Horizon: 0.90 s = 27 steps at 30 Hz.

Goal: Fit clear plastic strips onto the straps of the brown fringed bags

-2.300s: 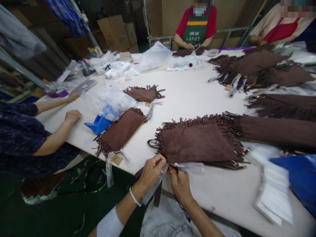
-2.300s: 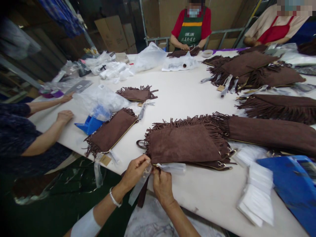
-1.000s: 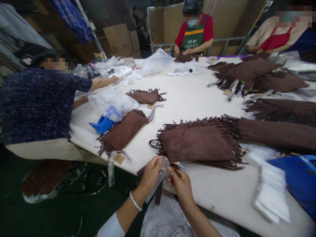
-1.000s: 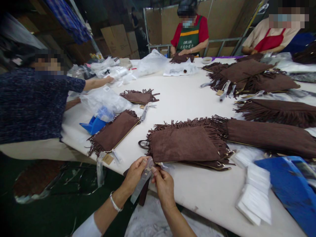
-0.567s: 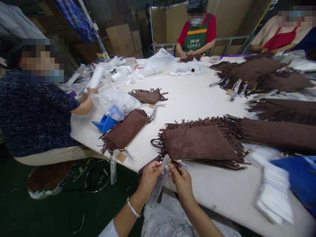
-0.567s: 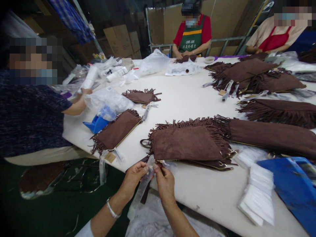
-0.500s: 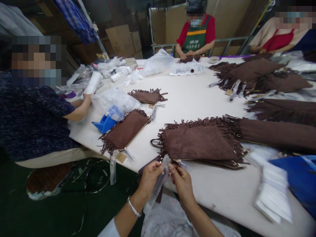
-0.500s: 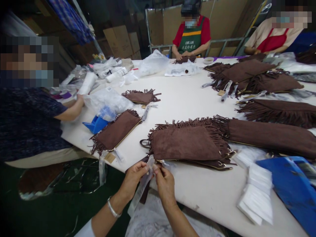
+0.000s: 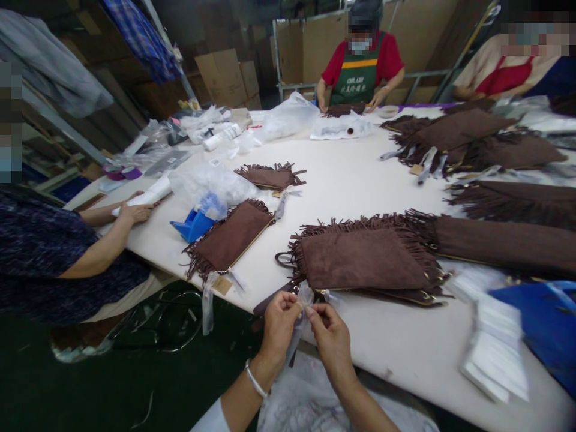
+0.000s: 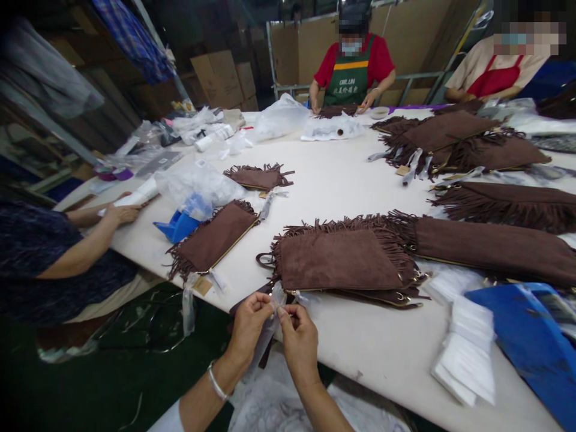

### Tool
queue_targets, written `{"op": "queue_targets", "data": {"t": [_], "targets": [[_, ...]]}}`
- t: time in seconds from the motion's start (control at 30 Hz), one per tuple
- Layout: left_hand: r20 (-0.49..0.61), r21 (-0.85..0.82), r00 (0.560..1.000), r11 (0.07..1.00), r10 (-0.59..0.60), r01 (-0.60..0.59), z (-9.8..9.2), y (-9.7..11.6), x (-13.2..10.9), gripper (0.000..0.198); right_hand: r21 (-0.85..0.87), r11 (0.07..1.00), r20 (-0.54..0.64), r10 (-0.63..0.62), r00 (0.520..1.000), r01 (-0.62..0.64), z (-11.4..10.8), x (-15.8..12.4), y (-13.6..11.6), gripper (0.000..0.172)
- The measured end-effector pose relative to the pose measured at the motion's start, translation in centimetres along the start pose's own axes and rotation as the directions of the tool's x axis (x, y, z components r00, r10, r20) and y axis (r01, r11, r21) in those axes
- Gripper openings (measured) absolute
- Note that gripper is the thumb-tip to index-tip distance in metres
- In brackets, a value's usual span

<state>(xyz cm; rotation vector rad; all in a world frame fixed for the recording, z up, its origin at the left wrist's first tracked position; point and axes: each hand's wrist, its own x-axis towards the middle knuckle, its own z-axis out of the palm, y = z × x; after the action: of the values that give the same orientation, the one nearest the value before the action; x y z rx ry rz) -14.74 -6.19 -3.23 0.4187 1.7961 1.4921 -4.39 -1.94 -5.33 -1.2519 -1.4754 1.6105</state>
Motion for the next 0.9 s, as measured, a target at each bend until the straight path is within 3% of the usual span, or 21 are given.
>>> {"op": "queue_targets", "data": {"t": [0.1,0.2,0.3,0.43,0.63,0.77,0.9], "targets": [[-0.043,0.171,0.989,0.977,0.138,-0.129,0.3,-0.4,-0.6,0.006,-0.126,0.988,-0.015,-0.093,0.996,0.090,-0.2,-0.1,-0.5,0.033],[0.007,0.366,0.951,0.885,0.308,-0.289,0.4,-0.3,-1.4,0.007,-0.271,0.948,-0.020,-0.177,0.984,0.165,-0.2,-0.3,-0.9,0.029],[0.072,0.440,0.921,0.817,0.383,-0.374,0.4,-0.1,-2.2,0.014,-0.380,0.907,-0.012,-0.201,0.980,0.182,-0.2,-0.5,-1.1,0.024],[0.110,0.368,0.932,0.857,0.344,-0.360,0.0,-0.3,-2.6,0.016,-0.430,0.884,0.015,-0.197,0.980,0.184,-0.3,-0.7,-1.1,0.022],[0.143,0.129,0.979,0.978,0.145,-0.164,-0.3,-1.4,-1.6,0.015,-0.467,0.852,0.057,-0.239,0.969,0.237,-0.9,-1.3,-1.2,0.023],[0.130,0.131,0.981,0.978,0.142,-0.159,0.0,-1.3,-1.0,0.016,-0.453,0.798,0.160,-0.366,0.917,0.398,-1.2,-1.6,-1.1,0.027],[0.150,0.164,0.979,0.973,0.136,-0.160,-0.1,-0.5,-0.9,0.020,-0.401,0.810,0.187,-0.385,0.904,0.428,-1.8,-1.9,-1.6,0.034]]}}
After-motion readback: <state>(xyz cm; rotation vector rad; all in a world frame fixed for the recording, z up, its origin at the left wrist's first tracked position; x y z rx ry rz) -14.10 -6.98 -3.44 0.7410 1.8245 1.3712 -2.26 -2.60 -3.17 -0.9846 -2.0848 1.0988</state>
